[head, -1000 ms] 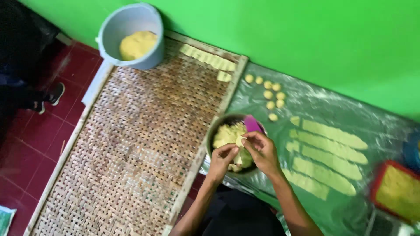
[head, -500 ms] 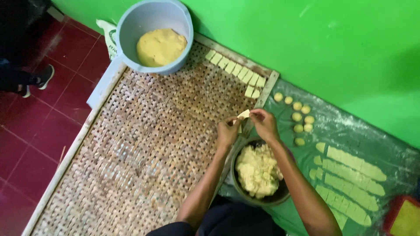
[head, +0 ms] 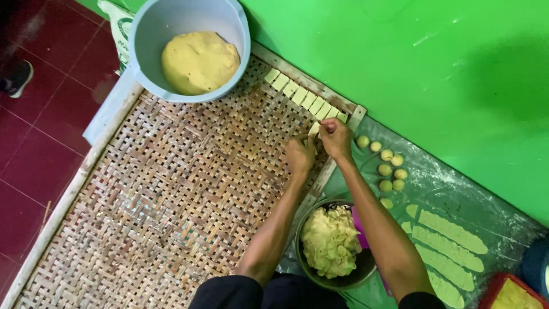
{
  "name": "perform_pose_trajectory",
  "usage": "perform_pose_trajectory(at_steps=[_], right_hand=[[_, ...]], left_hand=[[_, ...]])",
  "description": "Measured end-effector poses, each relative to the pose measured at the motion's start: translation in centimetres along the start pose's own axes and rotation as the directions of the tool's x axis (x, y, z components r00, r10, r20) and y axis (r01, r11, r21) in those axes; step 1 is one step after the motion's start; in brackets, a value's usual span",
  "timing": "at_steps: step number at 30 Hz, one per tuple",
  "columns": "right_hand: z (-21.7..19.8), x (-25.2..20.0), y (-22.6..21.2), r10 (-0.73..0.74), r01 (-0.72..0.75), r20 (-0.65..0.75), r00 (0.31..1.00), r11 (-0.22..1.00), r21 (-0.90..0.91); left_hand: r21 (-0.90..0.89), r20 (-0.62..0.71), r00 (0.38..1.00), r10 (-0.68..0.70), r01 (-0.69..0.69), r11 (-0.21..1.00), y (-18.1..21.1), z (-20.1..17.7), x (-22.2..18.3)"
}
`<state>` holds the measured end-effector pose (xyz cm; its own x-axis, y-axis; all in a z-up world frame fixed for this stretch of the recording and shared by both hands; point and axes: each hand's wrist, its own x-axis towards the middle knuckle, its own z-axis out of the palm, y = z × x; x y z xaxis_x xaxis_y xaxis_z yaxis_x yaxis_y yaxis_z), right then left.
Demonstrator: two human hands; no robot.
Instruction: Filling and rolling small pieces of dough to prepare pastries on a floor mat
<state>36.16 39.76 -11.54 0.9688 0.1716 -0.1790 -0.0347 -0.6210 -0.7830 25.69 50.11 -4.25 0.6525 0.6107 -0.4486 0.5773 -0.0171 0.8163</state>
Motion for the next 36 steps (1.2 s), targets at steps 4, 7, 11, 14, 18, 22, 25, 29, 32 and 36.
perform_pose_trajectory(at_steps=[4,7,11,14,18,22,25,29,32,36], right_hand=[[-0.5,-0.2,-0.9,-0.032,0.032,0.001,0.999,0.999,0.024],[-0.7,-0.7,-1.5,-0.064,0.065,-0.014,0.998,0.997,0.032],[-1.5,-1.6,-3.7,-0.104,0.105,-0.039,0.994,0.994,0.019],[-1.3,-1.2,-3.3,-0.093,0.093,-0.045,0.995,0.996,0.007],[-1.4,-1.5,-3.7,-0.127,0.128,-0.035,0.991,0.991,0.033],[-1.1,-1.2,-3.2,-0.132,0.133,-0.030,0.991,0.991,0.031],[-1.0,-0.8,-2.7,-0.137,0.138,-0.033,0.990,0.990,0.024],[-0.9,-0.7,-2.4,-0.136,0.135,-0.045,0.990,0.991,-0.015],[-1.3,-1.1,-2.9,-0.098,0.099,-0.036,0.995,0.995,0.026],[-1.6,-0.3,-2.5,-0.082,0.087,-0.079,0.993,0.994,0.062]], left_hand=[[0.014,-0.011,1.000,-0.027,0.027,1.000,0.3,0.5,0.2],[0.000,-0.008,0.999,-0.031,0.031,1.000,1.0,0.0,-0.2],[-0.086,-0.009,1.000,-0.028,0.027,0.996,1.6,-0.2,-0.6],[-0.034,0.003,0.999,-0.041,0.042,0.999,1.8,0.0,-0.1],[-0.057,-0.007,0.999,-0.050,0.050,0.997,-0.7,1.4,0.8],[-0.033,-0.028,0.997,-0.076,0.075,0.997,-1.2,1.8,1.3],[-0.021,-0.041,0.996,-0.083,0.082,0.996,-1.1,1.9,1.3],[-0.017,-0.045,0.991,-0.124,0.123,0.992,-1.9,2.7,1.9],[-0.005,-0.055,0.993,-0.107,0.107,0.994,-1.5,2.6,2.2],[0.009,-0.078,0.990,-0.114,0.115,0.993,-1.0,2.2,2.3]])
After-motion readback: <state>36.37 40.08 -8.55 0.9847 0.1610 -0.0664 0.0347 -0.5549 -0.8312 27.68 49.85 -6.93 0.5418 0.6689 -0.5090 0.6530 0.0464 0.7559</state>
